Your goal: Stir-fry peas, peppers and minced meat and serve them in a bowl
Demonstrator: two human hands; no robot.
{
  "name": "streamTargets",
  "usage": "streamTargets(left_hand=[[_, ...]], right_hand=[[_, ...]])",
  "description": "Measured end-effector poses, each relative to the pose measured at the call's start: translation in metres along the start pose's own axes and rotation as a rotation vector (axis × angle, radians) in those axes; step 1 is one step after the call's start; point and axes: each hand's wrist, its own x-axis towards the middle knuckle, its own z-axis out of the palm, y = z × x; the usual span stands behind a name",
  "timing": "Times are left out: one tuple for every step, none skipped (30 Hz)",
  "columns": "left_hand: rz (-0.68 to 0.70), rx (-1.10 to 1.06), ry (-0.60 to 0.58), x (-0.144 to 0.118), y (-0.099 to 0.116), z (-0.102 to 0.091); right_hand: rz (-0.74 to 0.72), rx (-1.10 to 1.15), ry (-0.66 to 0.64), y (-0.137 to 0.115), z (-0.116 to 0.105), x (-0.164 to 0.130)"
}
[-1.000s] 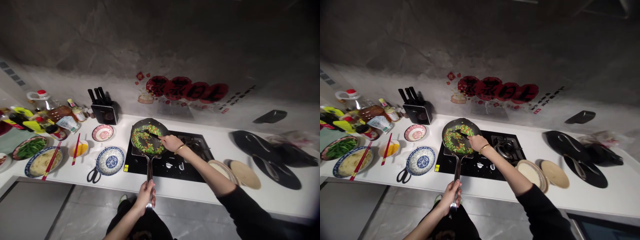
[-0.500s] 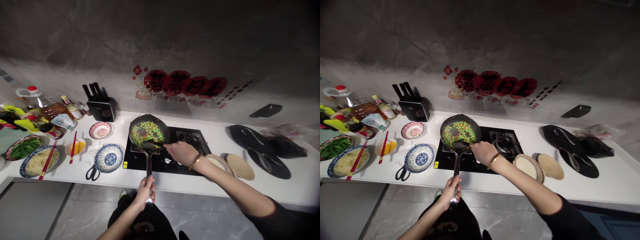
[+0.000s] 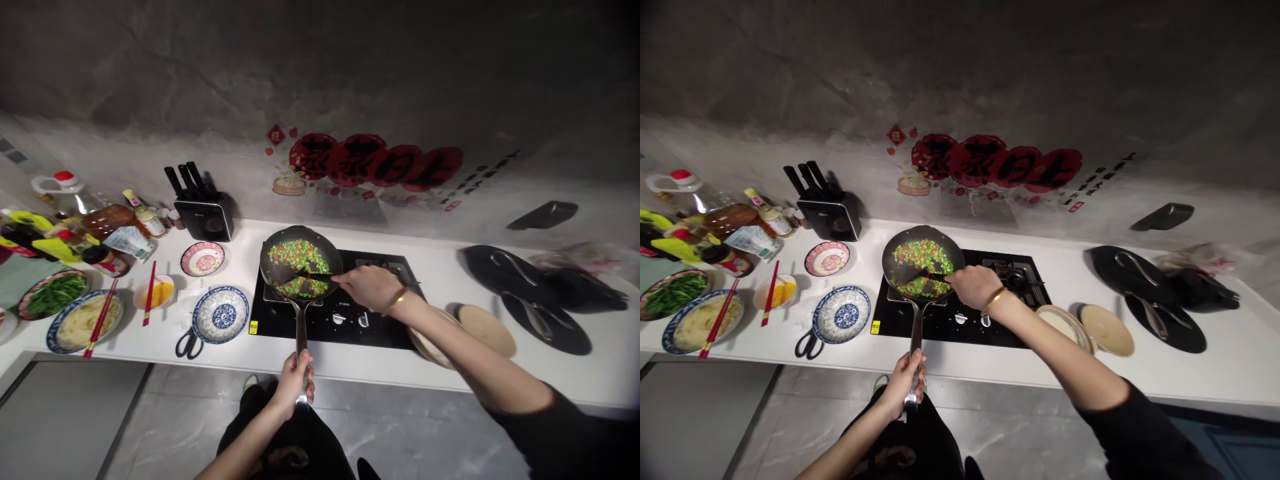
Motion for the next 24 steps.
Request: streamTargets(left_hand=[[0.002,0.001,0.002,0.000,0.000,0.000],[0.003,-0.001,0.003,0.001,0.000,-0.001],[0.000,-0.009,0.000,0.001,0.000,-0.001],[-0.005,-0.021,-0.007,0.001,0.000,-0.001],[-0.014,-0.038,-0.016,0.002,0.000,-0.002],[-0.026,-0.055,-0.025,0.002,0.001,-0.002],[-0.039,-0.072,-0.032,0.003,0.002,-0.002],[-0.052,-0.086,-0.038,0.003,0.002,-0.002],[-0.063,-0.097,-0.041,0.003,0.003,-0.002],[-0.071,-0.105,-0.042,0.004,0.004,-0.002],[-0.075,-0.110,-0.043,0.004,0.004,-0.001],[-0.076,-0.115,-0.044,0.003,0.004,-0.001],[-0.075,-0.118,-0.046,0.003,0.004,-0.001],[-0.074,-0.119,-0.046,0.003,0.004,-0.001],[-0.073,-0.118,-0.046,0.003,0.004,-0.001],[-0.070,-0.118,-0.049,0.003,0.004,-0.001],[-0.066,-0.118,-0.054,0.003,0.004,-0.002],[-0.061,-0.117,-0.060,0.003,0.004,-0.002],[-0.055,-0.117,-0.067,0.003,0.004,-0.002],[-0.050,-0.119,-0.075,0.003,0.005,-0.003],[-0.047,-0.120,-0.081,0.003,0.006,-0.003],[-0.047,-0.122,-0.084,0.003,0.007,-0.003],[-0.048,-0.123,-0.086,0.002,0.008,-0.003],[-0.051,-0.125,-0.087,0.002,0.010,-0.003]], right_hand=[[0.033,-0.016,-0.008,0.009,-0.004,-0.009],[0.055,-0.019,-0.020,0.017,-0.007,-0.017],[0.055,-0.007,-0.035,0.025,-0.010,-0.025],[0.034,0.019,-0.052,0.031,-0.012,-0.030],[-0.005,0.055,-0.072,0.034,-0.013,-0.034],[-0.052,0.091,-0.089,0.035,-0.013,-0.036],[-0.093,0.117,-0.098,0.034,-0.011,-0.035],[-0.118,0.127,-0.092,0.030,-0.008,-0.033],[-0.123,0.122,-0.073,0.024,-0.003,-0.029],[-0.111,0.109,-0.046,0.017,0.002,-0.023],[-0.090,0.092,-0.015,0.009,0.008,-0.017],[-0.070,0.074,0.015,0.001,0.014,-0.009],[-0.055,0.055,0.030,-0.007,0.020,-0.001],[-0.041,0.034,0.034,-0.014,0.025,0.008],[-0.019,0.010,0.034,-0.020,0.030,0.015],[0.008,-0.014,0.034,-0.025,0.033,0.022],[0.039,-0.033,0.034,-0.029,0.036,0.028],[0.073,-0.042,0.034,-0.032,0.038,0.032],[0.109,-0.037,0.027,-0.034,0.038,0.036],[0.141,-0.025,0.013,-0.035,0.038,0.038],[0.168,-0.008,-0.012,-0.035,0.036,0.039],[0.190,0.011,-0.041,-0.034,0.032,0.038],[0.206,0.029,-0.069,-0.032,0.027,0.036],[0.216,0.042,-0.096,-0.028,0.020,0.032]])
